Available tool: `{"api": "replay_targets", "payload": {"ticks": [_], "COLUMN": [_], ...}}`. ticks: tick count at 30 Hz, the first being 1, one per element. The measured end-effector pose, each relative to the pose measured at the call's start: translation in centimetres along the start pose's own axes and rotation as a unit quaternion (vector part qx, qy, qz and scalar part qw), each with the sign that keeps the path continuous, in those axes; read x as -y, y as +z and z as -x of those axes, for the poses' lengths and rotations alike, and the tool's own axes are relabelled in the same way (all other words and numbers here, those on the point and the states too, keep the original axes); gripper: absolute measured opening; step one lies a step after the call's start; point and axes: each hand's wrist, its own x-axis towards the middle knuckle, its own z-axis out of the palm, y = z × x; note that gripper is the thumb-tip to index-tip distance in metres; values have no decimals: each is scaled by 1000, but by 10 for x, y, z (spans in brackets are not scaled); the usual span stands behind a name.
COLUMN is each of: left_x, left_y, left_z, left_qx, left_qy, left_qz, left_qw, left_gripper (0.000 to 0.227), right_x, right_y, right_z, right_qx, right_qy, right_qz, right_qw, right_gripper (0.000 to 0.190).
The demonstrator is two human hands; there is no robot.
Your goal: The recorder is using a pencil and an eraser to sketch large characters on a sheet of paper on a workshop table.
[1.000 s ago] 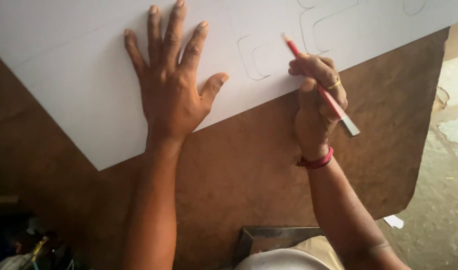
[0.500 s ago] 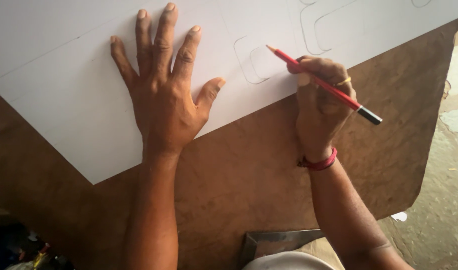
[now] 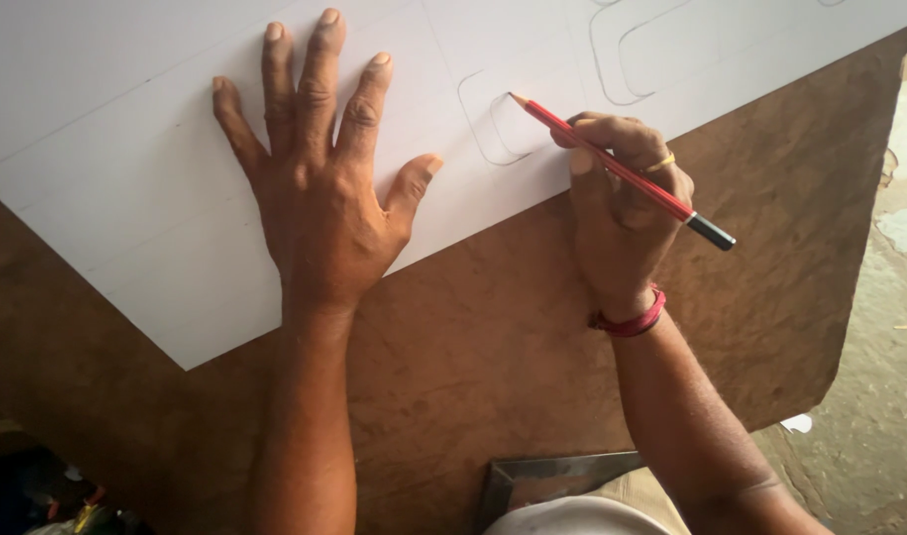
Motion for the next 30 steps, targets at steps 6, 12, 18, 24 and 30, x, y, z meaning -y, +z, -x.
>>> {"api": "replay_targets", "payload": {"ticks": [6, 12, 18, 24, 30], "left_x": [6, 0, 1, 1, 1], "left_y": [9, 0, 2, 1, 0], "left_z": [3, -1, -1, -1, -1], "left_qx": [-4, 9, 9, 9, 10], "left_qy": [4, -9, -8, -5, -6], "left_qz": [-5, 4, 2, 3, 10], "left_qw": [1000, 1000, 1000, 1000, 1000], "left_gripper": [72, 71, 71, 72, 72], "right_x": [-4, -1, -7, -3, 3], "right_y": [0, -1, 0, 0, -1], "right_z": [1, -1, 2, 1, -2], "right_qx": [-27, 8, -22, -14, 12], "right_qy": [8, -12, -4, 18, -3], "right_qz": [-16, 14, -10, -44, 24], "right_qw": [999, 1000, 1000, 999, 1000], "right_gripper": [14, 19, 19, 13, 11]}}
